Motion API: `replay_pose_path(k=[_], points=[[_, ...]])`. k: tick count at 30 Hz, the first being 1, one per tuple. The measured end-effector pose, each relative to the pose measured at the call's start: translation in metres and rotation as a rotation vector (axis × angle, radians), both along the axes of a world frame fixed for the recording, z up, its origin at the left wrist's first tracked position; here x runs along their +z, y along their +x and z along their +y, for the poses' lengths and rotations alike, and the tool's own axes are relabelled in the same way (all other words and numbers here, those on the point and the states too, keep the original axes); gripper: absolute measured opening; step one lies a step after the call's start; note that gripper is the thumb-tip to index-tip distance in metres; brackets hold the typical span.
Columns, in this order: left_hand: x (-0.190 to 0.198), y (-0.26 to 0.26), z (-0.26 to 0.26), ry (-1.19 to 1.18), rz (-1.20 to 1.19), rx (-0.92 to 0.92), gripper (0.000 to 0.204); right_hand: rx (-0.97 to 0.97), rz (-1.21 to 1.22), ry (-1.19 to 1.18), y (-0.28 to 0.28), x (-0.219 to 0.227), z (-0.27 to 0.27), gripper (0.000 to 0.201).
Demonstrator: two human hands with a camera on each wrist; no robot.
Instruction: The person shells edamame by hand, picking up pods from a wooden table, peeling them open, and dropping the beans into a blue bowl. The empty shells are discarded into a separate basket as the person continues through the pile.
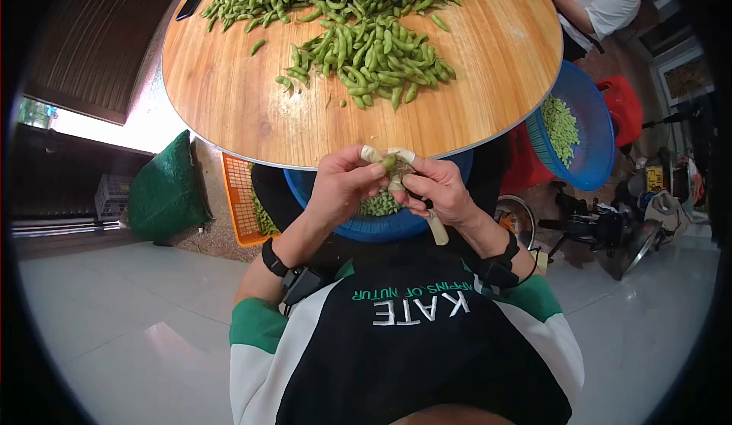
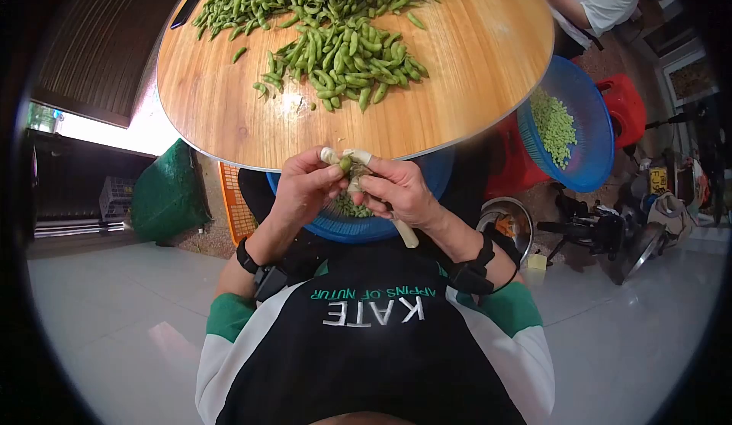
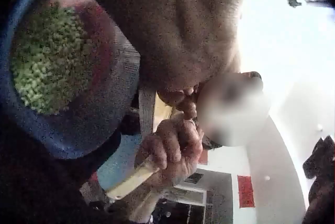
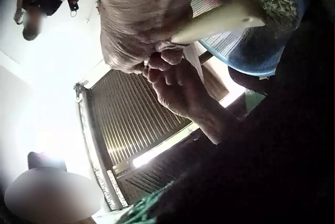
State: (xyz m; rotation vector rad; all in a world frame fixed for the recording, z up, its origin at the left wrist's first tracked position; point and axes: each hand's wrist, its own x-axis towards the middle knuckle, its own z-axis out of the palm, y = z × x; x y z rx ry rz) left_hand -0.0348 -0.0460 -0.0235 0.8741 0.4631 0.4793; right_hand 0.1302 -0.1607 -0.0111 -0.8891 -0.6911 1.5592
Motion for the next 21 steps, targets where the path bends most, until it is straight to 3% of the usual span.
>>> replay_pose_path(k=[4, 6, 7, 9, 11, 13, 16, 20, 21], points=[[0.01, 0.004, -0.001, -0.248, -0.095, -0.115, 0.012, 0.067, 0.136, 0.042, 0.008, -0.002, -0.002, 0.041], [0.008, 0.007, -0.003, -0.3, -0.096, -0.118, 0.013, -0.006, -0.374, 0.134, 0.01, -0.003, -0.003, 0.041], [0.007, 0.009, -0.004, -0.347, -0.099, -0.123, 0.013, -0.003, -0.374, 0.134, 0.011, -0.008, 0.003, 0.041], [-0.003, 0.011, -0.007, -0.28, -0.071, -0.085, 0.013, -0.305, -1.178, 0.811, 0.009, -0.021, 0.012, 0.04], [-0.005, 0.014, -0.007, -0.199, -0.055, -0.048, 0.014, -0.279, -1.165, 0.795, 0.011, -0.018, 0.01, 0.039], [0.0, 0.013, -0.008, -0.146, 0.007, -0.019, 0.009, -0.179, -0.86, 0.475, 0.007, -0.016, 0.003, 0.036], [0.0, 0.016, -0.011, 0.049, 0.078, 0.033, 0.008, -0.209, -0.697, 0.276, 0.001, -0.006, 0.003, 0.032], [0.013, 0.017, -0.015, 0.089, 0.101, 0.036, 0.007, -0.201, -0.564, 0.171, 0.002, -0.008, 0.006, 0.026], [0.007, 0.013, -0.01, 0.005, 0.075, -0.05, 0.007, -0.196, -0.562, 0.176, 0.003, -0.01, 0.005, 0.024]])
